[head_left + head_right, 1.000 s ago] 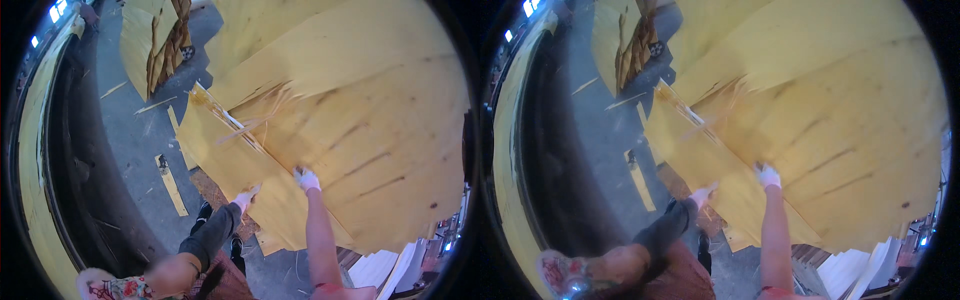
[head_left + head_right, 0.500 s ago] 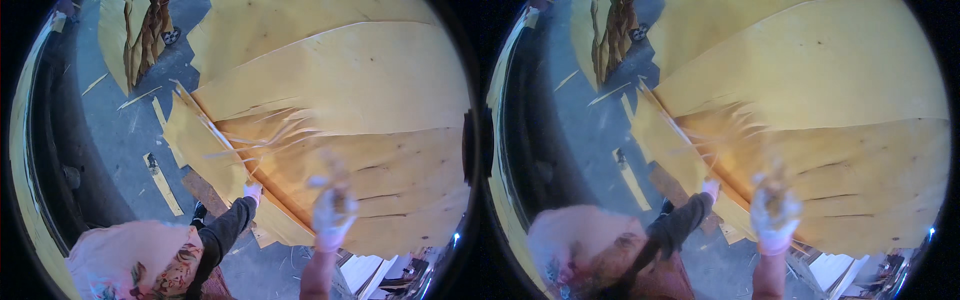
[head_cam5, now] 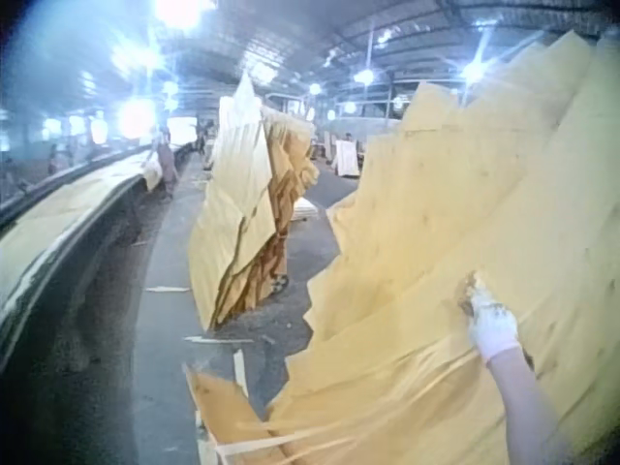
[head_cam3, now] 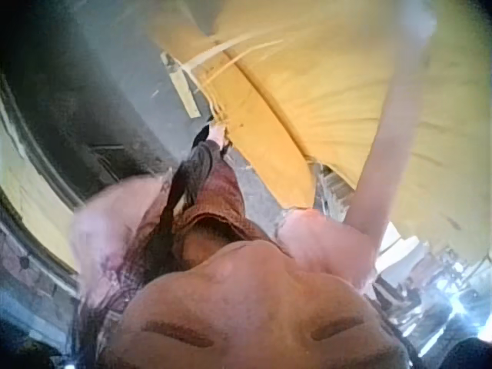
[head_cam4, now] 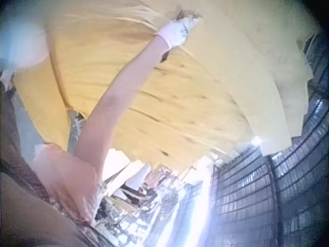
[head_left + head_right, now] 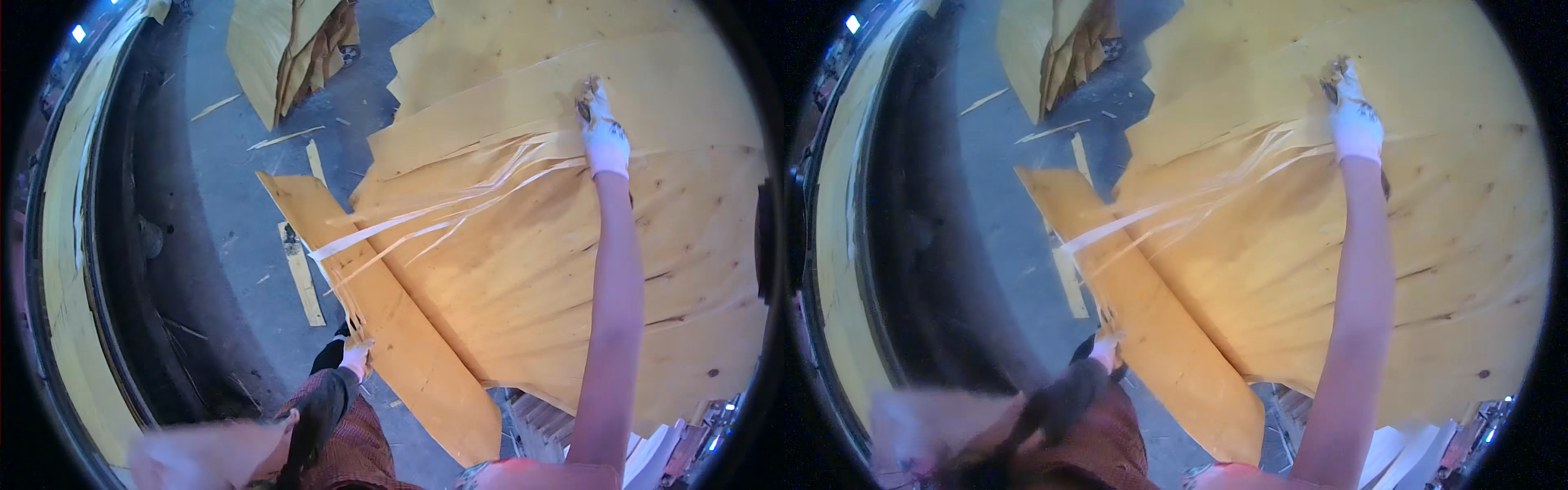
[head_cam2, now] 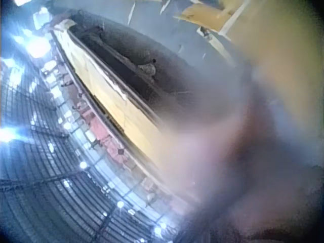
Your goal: The person places and aligns thin wood sheets onto a long conveyor-like assembly line, picking up pieces from floor stacks and using small wooden blocks as spacers or guides.
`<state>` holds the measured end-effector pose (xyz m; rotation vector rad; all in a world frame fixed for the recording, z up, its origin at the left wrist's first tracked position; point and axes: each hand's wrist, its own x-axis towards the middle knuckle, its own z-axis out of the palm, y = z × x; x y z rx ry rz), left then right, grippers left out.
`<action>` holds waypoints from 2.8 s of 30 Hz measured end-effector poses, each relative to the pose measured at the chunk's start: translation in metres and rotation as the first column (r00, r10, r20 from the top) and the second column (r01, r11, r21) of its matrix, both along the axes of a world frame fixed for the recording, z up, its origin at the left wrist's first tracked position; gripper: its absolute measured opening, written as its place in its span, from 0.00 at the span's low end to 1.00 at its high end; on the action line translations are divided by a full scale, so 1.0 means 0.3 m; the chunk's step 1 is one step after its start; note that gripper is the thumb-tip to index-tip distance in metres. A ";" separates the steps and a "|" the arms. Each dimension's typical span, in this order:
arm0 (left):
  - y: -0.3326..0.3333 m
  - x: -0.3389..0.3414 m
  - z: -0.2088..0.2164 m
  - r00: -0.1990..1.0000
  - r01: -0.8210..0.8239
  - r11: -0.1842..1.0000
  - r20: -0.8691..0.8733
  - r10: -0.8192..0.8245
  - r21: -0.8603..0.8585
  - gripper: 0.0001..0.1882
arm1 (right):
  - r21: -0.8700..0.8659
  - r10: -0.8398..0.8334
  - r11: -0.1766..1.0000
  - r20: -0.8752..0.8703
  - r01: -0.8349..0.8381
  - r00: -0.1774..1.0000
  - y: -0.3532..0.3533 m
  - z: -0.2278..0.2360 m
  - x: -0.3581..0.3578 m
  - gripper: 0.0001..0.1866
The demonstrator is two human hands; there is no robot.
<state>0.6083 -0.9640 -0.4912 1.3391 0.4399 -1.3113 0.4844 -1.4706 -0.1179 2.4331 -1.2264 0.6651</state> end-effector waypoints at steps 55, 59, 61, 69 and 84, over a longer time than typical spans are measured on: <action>2.183 -2.325 1.099 -0.649 0.638 -0.215 -0.365 -0.667 -0.740 0.22 | 0.073 0.354 -0.496 0.927 0.865 0.124 4.913 0.322 -1.571 0.13; 2.766 -2.699 1.150 -0.992 0.058 -0.619 0.026 -0.126 -0.783 0.20 | 0.000 0.336 -0.768 0.851 0.641 0.403 5.092 0.324 -1.459 0.13; 3.045 -2.867 1.090 -0.986 -0.150 -0.475 0.099 0.131 -0.867 0.19 | 0.030 0.143 -0.930 0.948 0.367 0.286 5.213 0.124 -1.335 0.11; 3.992 -3.151 0.560 -0.887 -0.429 -0.640 0.163 0.433 -0.637 0.11 | 0.223 0.624 -0.782 0.273 0.582 0.733 5.182 -0.516 -1.516 0.06; 4.287 -3.443 0.335 -0.750 -0.497 -0.785 -0.273 0.603 -0.371 0.12 | 0.620 0.435 -0.745 0.173 0.245 0.884 5.279 -0.618 -1.954 0.07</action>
